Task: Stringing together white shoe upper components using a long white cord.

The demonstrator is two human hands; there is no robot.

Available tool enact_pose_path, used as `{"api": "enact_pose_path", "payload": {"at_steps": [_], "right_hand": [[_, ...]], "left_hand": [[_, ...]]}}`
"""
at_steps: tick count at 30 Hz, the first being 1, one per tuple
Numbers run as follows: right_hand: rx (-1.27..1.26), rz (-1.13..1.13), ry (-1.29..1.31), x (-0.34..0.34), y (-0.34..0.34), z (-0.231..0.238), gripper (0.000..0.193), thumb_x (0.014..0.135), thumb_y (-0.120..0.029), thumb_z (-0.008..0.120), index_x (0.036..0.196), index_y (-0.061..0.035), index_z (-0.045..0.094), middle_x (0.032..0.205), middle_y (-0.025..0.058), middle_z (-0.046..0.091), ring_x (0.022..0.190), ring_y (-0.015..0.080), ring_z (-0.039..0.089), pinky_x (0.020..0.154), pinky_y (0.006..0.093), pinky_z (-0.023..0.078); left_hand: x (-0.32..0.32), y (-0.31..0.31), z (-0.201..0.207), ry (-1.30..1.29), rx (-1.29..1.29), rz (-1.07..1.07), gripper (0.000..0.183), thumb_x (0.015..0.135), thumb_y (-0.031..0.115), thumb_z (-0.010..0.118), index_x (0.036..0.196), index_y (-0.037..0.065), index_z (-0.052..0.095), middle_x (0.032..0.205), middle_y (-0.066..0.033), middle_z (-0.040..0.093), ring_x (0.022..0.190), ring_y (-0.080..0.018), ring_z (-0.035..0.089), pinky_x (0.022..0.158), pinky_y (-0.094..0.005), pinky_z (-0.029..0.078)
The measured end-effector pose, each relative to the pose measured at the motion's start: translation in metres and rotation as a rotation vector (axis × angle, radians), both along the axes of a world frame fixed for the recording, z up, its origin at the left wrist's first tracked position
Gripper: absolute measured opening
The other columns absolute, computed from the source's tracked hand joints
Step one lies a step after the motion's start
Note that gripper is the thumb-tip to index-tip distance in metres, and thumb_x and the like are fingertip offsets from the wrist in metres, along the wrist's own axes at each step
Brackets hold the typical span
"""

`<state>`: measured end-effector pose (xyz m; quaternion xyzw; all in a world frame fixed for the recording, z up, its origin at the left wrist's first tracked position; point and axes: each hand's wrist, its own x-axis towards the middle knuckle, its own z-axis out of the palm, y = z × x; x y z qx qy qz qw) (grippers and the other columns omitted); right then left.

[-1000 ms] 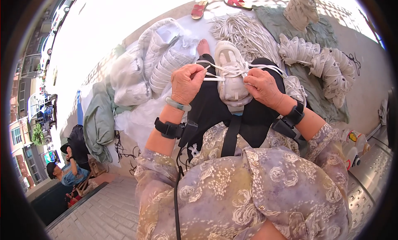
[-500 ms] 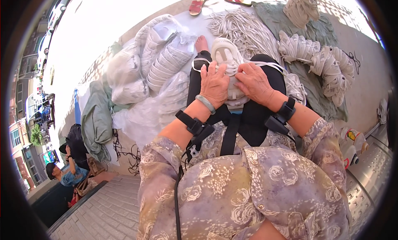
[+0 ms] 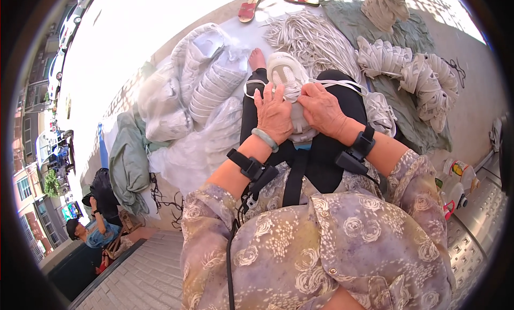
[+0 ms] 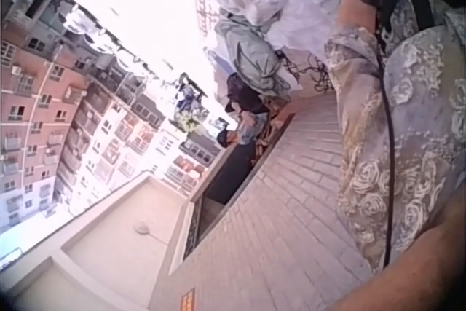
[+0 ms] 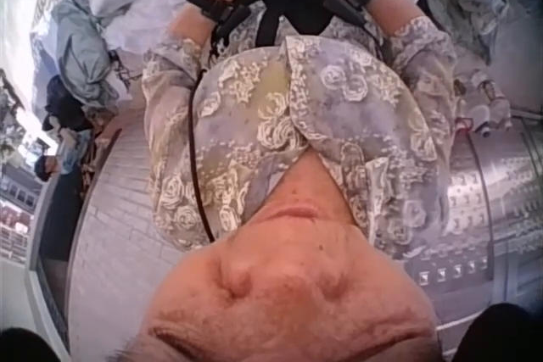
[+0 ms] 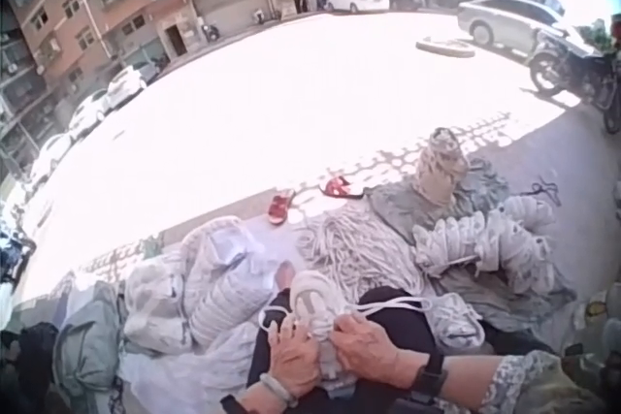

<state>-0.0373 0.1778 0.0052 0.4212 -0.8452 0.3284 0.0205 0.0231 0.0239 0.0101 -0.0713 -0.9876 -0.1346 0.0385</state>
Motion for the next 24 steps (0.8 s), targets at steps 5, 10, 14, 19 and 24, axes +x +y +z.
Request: {"api": "enact_pose_path", "payload": {"at_steps": [5, 10, 14, 19, 24], "right_hand": [[0.013, -0.017, 0.016, -0.001, -0.001, 0.001, 0.007, 0.066, -0.005, 0.056, 0.072, -0.0036, 0.057, 0.086, 0.0087, 0.049, 0.085, 0.0265, 0.049, 0.071, 0.0342, 0.045], [-0.026, -0.072, -0.069, -0.002, -0.003, 0.0, 0.007, 0.068, -0.006, 0.057, 0.075, -0.005, 0.058, 0.087, 0.008, 0.049, 0.087, 0.0257, 0.05, 0.072, 0.0343, 0.045], [-0.025, -0.076, -0.149, -0.001, -0.002, -0.002, 0.013, 0.068, -0.006, 0.058, 0.08, -0.0055, 0.06, 0.09, 0.0079, 0.05, 0.091, 0.0267, 0.05, 0.076, 0.0355, 0.044], [-0.04, -0.102, -0.217, 0.0, -0.004, -0.004, 0.016, 0.067, -0.005, 0.058, 0.083, -0.0063, 0.061, 0.092, 0.0078, 0.051, 0.093, 0.0277, 0.05, 0.078, 0.037, 0.043], [-0.04, -0.155, -0.225, 0.004, -0.007, -0.003, 0.015, 0.066, -0.004, 0.059, 0.081, -0.0078, 0.061, 0.089, 0.0069, 0.051, 0.092, 0.0273, 0.05, 0.078, 0.0358, 0.043]], "left_hand": [[-0.009, -0.007, 0.0, 0.002, 0.032, -0.062, 0.015, 0.069, 0.012, 0.054, 0.078, 0.006, 0.065, 0.124, -0.013, 0.043, 0.119, -0.0383, 0.032, 0.097, -0.0579, 0.02], [-0.012, -0.012, -0.001, -0.011, -0.02, -0.165, 0.02, 0.071, 0.014, 0.055, 0.089, 0.007, 0.063, 0.127, -0.0132, 0.041, 0.121, -0.0355, 0.033, 0.096, -0.0563, 0.024], [-0.005, -0.02, -0.005, -0.041, 0.075, -0.076, 0.019, 0.072, 0.012, 0.055, 0.088, 0.003, 0.06, 0.127, -0.0152, 0.042, 0.12, -0.0346, 0.035, 0.096, -0.0544, 0.027], [-0.004, -0.017, -0.017, -0.005, 0.285, -0.076, 0.013, 0.073, 0.008, 0.051, 0.081, -0.001, 0.055, 0.125, -0.0187, 0.042, 0.119, -0.0359, 0.037, 0.095, -0.0534, 0.029], [-0.003, -0.007, -0.02, 0.038, 0.165, -0.031, 0.021, 0.07, 0.011, 0.052, 0.087, -0.001, 0.058, 0.127, -0.0183, 0.04, 0.124, -0.0347, 0.032, 0.099, -0.0565, 0.021]]}}
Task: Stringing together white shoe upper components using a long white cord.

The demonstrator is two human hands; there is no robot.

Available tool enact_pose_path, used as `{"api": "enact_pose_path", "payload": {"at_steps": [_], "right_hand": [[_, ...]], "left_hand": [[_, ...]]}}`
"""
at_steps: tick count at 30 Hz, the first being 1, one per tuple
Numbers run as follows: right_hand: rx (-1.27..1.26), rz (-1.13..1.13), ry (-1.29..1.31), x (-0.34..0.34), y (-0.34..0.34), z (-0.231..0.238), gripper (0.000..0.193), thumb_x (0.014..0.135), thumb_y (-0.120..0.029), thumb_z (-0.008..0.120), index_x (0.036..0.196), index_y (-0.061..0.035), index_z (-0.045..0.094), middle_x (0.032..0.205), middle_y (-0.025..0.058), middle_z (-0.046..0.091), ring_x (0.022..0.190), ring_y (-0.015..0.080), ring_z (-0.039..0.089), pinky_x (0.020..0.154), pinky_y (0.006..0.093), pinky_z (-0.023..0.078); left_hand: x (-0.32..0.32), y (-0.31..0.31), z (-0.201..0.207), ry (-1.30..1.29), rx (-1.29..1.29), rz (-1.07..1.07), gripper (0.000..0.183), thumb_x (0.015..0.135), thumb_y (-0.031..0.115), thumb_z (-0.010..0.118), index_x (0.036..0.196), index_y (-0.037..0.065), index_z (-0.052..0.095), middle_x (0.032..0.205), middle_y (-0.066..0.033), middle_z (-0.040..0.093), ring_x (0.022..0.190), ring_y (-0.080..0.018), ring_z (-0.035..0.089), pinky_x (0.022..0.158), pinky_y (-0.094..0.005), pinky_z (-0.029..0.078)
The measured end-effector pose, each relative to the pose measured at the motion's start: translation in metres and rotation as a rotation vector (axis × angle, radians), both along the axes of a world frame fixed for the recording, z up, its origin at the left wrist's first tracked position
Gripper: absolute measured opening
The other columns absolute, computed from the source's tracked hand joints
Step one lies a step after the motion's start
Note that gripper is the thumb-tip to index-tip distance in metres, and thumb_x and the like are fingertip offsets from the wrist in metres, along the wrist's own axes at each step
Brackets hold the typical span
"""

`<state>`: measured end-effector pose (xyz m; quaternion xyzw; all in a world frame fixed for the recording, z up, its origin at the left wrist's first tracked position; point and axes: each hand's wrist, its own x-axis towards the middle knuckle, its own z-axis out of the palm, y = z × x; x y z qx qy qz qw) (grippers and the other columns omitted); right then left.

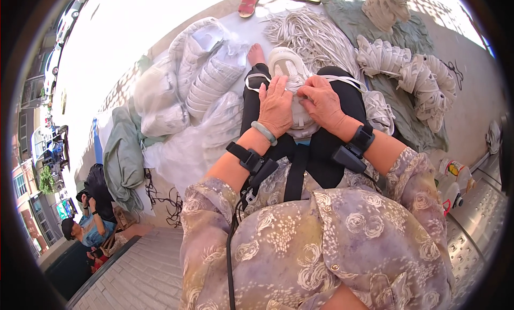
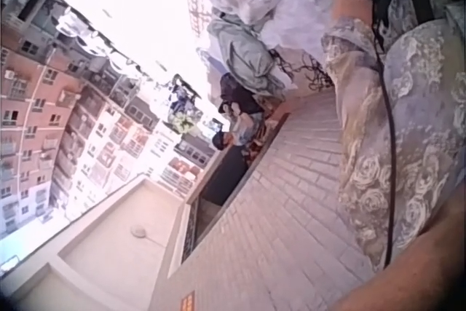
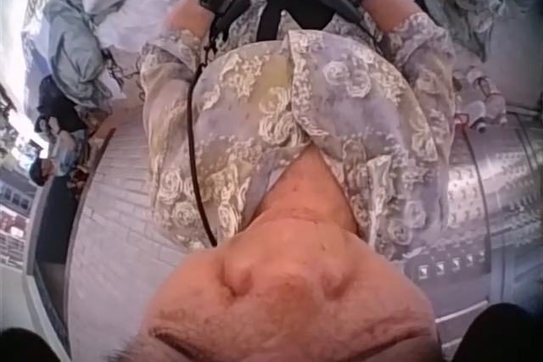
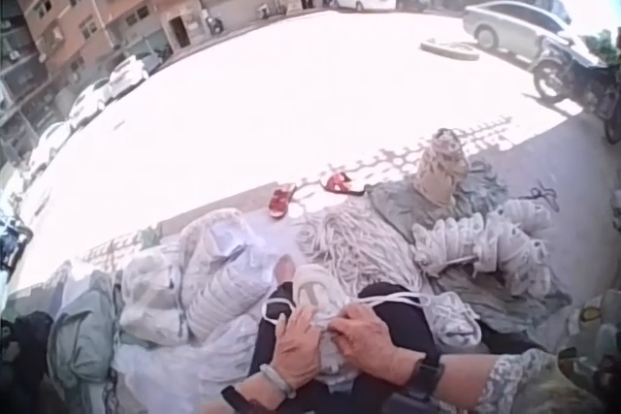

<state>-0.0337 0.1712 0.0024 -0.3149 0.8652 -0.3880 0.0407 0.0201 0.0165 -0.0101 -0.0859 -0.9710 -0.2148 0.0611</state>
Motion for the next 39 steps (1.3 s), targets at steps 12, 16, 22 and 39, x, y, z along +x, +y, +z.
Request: {"api": "enact_pose_path", "payload": {"at_steps": [12, 16, 22, 39], "right_hand": [[-0.012, 0.012, -0.029, -0.003, 0.004, -0.004, 0.014, 0.067, -0.005, 0.06, 0.08, -0.0079, 0.061, 0.087, 0.007, 0.051, 0.09, 0.0269, 0.05, 0.078, 0.0346, 0.042], [0.0, 0.003, -0.01, -0.002, 0.001, -0.006, 0.014, 0.067, -0.005, 0.06, 0.08, -0.0085, 0.061, 0.085, 0.0067, 0.051, 0.089, 0.0265, 0.05, 0.078, 0.0346, 0.042], [0.06, 0.003, 0.03, -0.003, -0.008, -0.008, 0.009, 0.069, -0.008, 0.059, 0.077, -0.0094, 0.06, 0.087, 0.0058, 0.05, 0.089, 0.0261, 0.049, 0.074, 0.0366, 0.041], [0.182, 0.124, 0.026, -0.001, 0.004, 0.014, 0.018, 0.063, -0.011, 0.068, 0.075, -0.0077, 0.054, 0.094, 0.0072, 0.046, 0.092, 0.0264, 0.048, 0.075, 0.035, 0.042]], "left_hand": [[-0.01, 0.006, 0.005, 0.07, 0.029, -0.113, 0.024, 0.069, 0.012, 0.056, 0.09, 0.004, 0.059, 0.127, -0.0155, 0.041, 0.124, -0.0347, 0.032, 0.098, -0.0577, 0.02], [-0.003, 0.0, 0.003, 0.022, 0.073, 0.023, 0.018, 0.072, 0.01, 0.053, 0.088, 0.004, 0.057, 0.126, -0.0124, 0.045, 0.121, -0.0331, 0.037, 0.097, -0.0537, 0.025], [0.009, -0.007, 0.004, -0.055, 0.157, 0.048, 0.019, 0.066, 0.009, 0.054, 0.084, 0.006, 0.058, 0.126, -0.0123, 0.044, 0.12, -0.031, 0.036, 0.096, -0.0512, 0.026], [0.033, 0.031, 0.227, 0.233, 1.326, -0.967, 0.091, 0.048, 0.085, 0.052, 0.087, 0.002, 0.054, 0.1, -0.014, 0.051, 0.087, -0.0296, 0.051, 0.079, -0.0373, 0.037]]}}
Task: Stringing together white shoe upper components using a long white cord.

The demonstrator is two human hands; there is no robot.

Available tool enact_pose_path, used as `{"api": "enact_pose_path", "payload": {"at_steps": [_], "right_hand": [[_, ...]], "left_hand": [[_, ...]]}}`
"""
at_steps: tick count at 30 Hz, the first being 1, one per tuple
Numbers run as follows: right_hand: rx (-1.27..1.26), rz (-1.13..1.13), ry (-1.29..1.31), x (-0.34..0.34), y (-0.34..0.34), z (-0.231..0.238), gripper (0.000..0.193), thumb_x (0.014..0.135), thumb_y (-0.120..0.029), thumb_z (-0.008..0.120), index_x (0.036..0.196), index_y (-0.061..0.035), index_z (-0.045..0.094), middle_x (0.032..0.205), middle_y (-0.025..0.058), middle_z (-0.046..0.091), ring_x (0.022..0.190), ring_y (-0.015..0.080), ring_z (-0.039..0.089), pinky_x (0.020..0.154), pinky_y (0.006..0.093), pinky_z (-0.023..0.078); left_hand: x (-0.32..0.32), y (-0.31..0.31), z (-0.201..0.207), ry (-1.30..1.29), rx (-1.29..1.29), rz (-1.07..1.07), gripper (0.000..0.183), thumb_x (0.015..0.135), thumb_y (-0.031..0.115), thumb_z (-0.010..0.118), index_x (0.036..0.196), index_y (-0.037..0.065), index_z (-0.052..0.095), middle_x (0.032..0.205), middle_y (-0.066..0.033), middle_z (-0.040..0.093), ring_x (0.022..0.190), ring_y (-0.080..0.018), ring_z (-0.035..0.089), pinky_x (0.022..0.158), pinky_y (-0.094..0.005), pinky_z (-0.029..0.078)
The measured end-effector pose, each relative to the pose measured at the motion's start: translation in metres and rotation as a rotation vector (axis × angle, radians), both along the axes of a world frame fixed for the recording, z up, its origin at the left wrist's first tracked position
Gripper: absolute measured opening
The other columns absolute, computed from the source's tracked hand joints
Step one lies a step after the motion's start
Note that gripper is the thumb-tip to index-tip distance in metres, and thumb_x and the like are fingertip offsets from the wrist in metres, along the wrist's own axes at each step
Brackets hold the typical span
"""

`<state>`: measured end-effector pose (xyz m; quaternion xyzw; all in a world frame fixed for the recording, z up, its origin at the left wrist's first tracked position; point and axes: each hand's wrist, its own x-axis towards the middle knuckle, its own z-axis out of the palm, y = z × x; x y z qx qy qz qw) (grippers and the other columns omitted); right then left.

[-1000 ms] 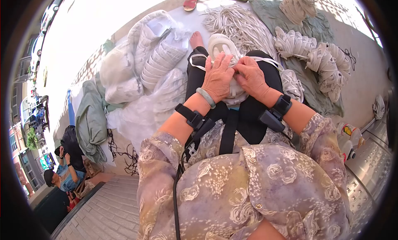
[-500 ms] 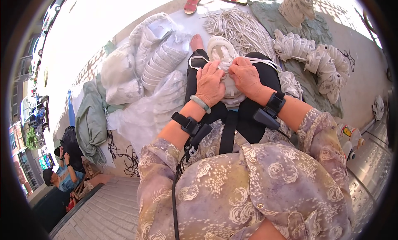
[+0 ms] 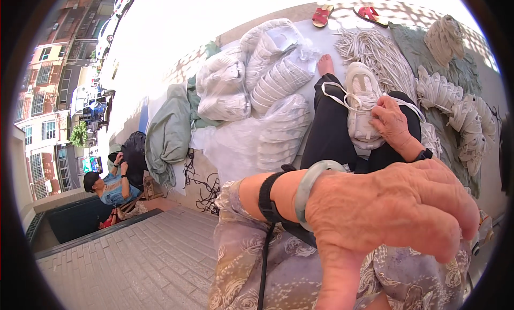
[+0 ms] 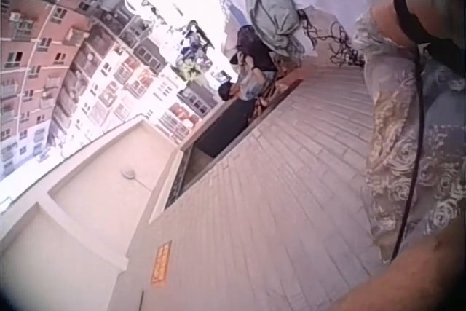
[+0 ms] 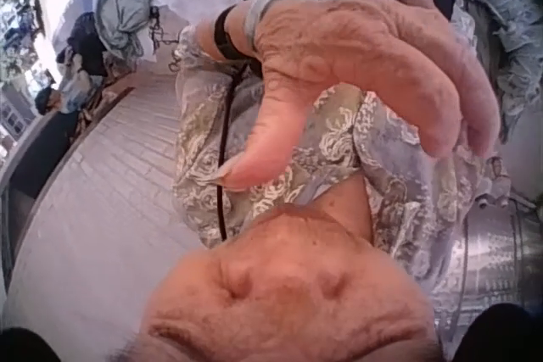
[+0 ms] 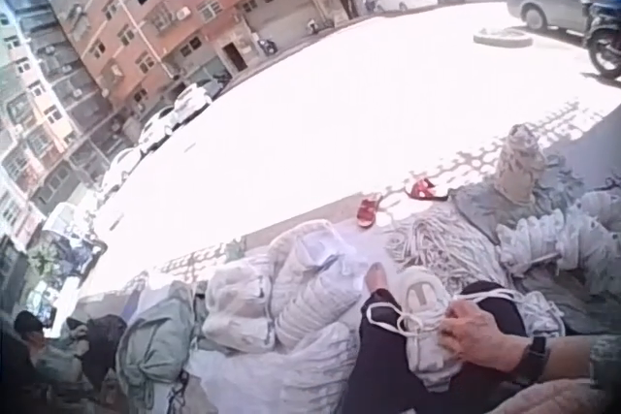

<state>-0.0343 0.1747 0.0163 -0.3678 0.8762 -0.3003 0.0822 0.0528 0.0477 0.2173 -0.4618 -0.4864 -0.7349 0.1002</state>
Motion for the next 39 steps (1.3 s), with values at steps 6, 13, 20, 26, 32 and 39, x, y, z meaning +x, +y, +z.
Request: {"api": "enact_pose_path", "payload": {"at_steps": [6, 13, 20, 26, 32, 39], "right_hand": [[-0.057, -0.023, -0.024, -0.002, -0.004, -0.002, 0.019, 0.06, -0.007, 0.069, 0.071, -0.0051, 0.053, 0.087, 0.0073, 0.047, 0.088, 0.0266, 0.05, 0.074, 0.0349, 0.042], [-0.046, -0.048, 0.014, 0.001, -0.002, -0.007, 0.019, 0.062, -0.01, 0.07, 0.074, -0.0059, 0.055, 0.094, 0.0081, 0.048, 0.091, 0.0269, 0.049, 0.076, 0.0364, 0.042], [0.01, -0.004, 0.081, 0.004, 0.001, 0.0, 0.021, 0.065, -0.011, 0.068, 0.083, -0.0047, 0.06, 0.105, 0.0108, 0.049, 0.097, 0.0295, 0.05, 0.08, 0.0372, 0.042], [0.006, -0.01, -0.012, 0.001, 0.001, 0.0, 0.019, 0.063, -0.011, 0.069, 0.079, -0.0058, 0.059, 0.098, 0.0087, 0.048, 0.095, 0.0274, 0.049, 0.078, 0.0367, 0.043], [-0.053, -0.059, 0.0, 0.003, 0.001, -0.004, 0.016, 0.065, -0.012, 0.068, 0.077, -0.0061, 0.06, 0.099, 0.0093, 0.049, 0.094, 0.028, 0.049, 0.078, 0.0368, 0.043], [0.026, 0.017, 0.148, 0.008, 0.006, -0.004, 0.02, 0.066, -0.012, 0.066, 0.084, -0.0065, 0.06, 0.106, 0.0132, 0.049, 0.095, 0.0295, 0.05, 0.074, 0.0378, 0.042]], "left_hand": [[0.006, -0.001, 0.022, 0.09, 0.013, 0.191, 0.088, 0.045, 0.085, 0.054, 0.084, 0.006, 0.053, 0.095, -0.0119, 0.05, 0.086, -0.0285, 0.051, 0.075, -0.0368, 0.035], [0.005, 0.003, -0.002, -0.122, -0.039, 0.201, 0.073, 0.057, 0.074, 0.06, 0.084, 0.006, 0.054, 0.093, -0.0117, 0.051, 0.084, -0.0279, 0.052, 0.073, -0.0357, 0.037], [0.015, -0.007, 0.022, -0.186, 0.136, -0.182, 0.023, 0.088, 0.012, 0.052, 0.089, -0.008, 0.063, 0.088, -0.0218, 0.06, 0.068, -0.0297, 0.059, 0.057, -0.0344, 0.047], [0.034, 0.024, 0.023, -0.067, 0.511, 0.074, 0.018, 0.087, 0.007, 0.053, 0.088, -0.009, 0.063, 0.087, -0.021, 0.059, 0.064, -0.0266, 0.059, 0.052, -0.0328, 0.047], [0.033, -0.007, 0.014, -0.05, 0.089, -0.062, 0.017, 0.084, 0.006, 0.052, 0.093, -0.007, 0.058, 0.087, -0.0175, 0.056, 0.066, -0.0275, 0.057, 0.054, -0.0345, 0.046], [0.03, -0.012, 0.021, -0.148, -0.28, 0.146, 0.014, 0.081, 0.01, 0.053, 0.086, -0.004, 0.055, 0.076, -0.0157, 0.052, 0.06, -0.0282, 0.052, 0.055, -0.034, 0.044]]}}
